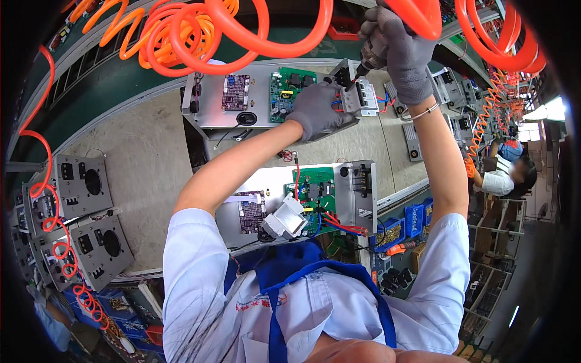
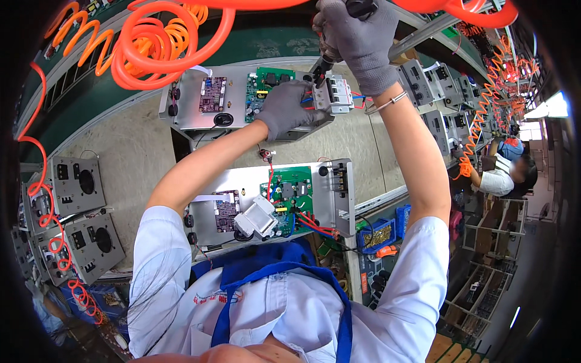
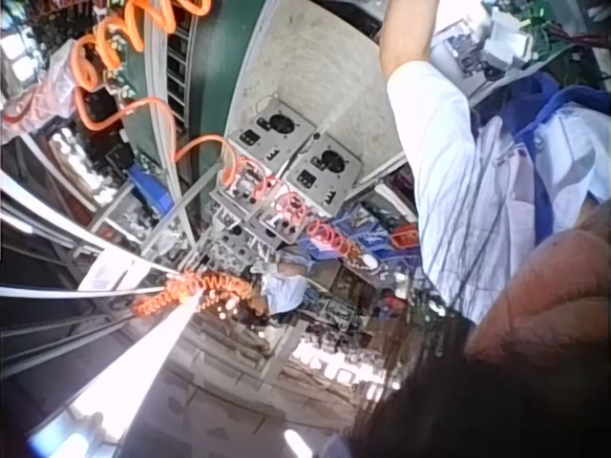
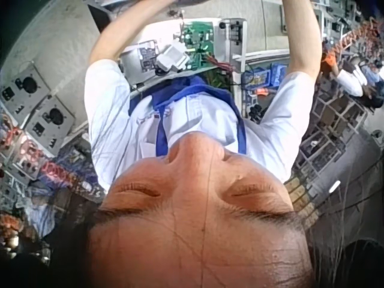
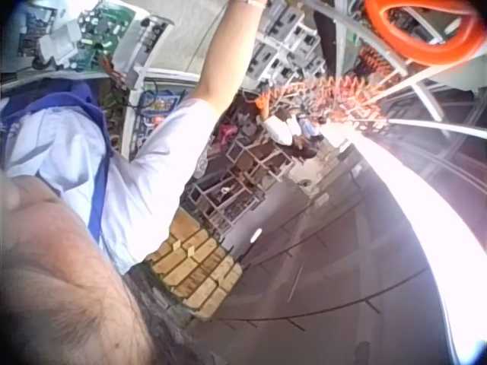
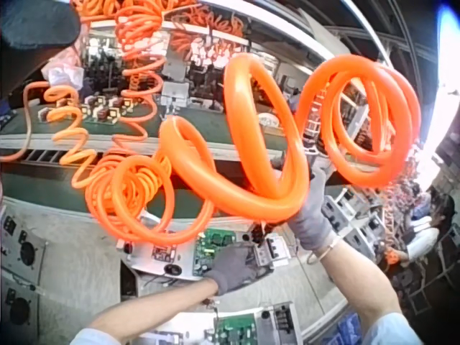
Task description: The person assembles electronic components on a workbench, using a pneumatic screwdriver to secure parts onto a circuit board and metal casing. They handle wires, connectors, and screws, methodically fastening components together in a factory setting.
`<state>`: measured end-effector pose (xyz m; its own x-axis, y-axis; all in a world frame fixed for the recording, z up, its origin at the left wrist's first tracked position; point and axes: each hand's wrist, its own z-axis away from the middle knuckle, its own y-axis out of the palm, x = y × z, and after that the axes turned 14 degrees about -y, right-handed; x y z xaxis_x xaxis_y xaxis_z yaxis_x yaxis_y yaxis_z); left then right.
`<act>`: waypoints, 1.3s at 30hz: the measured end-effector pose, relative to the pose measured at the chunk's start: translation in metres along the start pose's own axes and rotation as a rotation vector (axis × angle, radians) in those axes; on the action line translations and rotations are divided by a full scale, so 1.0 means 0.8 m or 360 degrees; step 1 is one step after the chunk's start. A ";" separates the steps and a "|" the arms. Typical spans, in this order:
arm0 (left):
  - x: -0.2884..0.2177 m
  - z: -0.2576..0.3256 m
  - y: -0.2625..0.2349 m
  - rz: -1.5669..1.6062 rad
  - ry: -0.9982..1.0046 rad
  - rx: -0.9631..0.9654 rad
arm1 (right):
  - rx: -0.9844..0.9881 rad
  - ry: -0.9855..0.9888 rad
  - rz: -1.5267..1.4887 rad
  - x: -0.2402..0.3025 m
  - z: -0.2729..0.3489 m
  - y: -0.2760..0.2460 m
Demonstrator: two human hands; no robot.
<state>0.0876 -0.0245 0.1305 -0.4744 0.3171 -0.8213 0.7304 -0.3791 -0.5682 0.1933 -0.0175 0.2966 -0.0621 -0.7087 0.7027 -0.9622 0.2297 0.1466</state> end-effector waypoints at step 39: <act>-0.060 0.339 -0.024 -0.0757 -0.0693 -0.0061 | 0.1448 0.1613 0.1845 -0.097 0.389 -0.371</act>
<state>-0.0367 -0.2679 0.1669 -0.9006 0.0580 -0.4307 0.4045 -0.2505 -0.8796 0.4007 -0.2385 -0.0181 -0.9118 0.2578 0.3195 -0.4006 -0.3890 -0.8296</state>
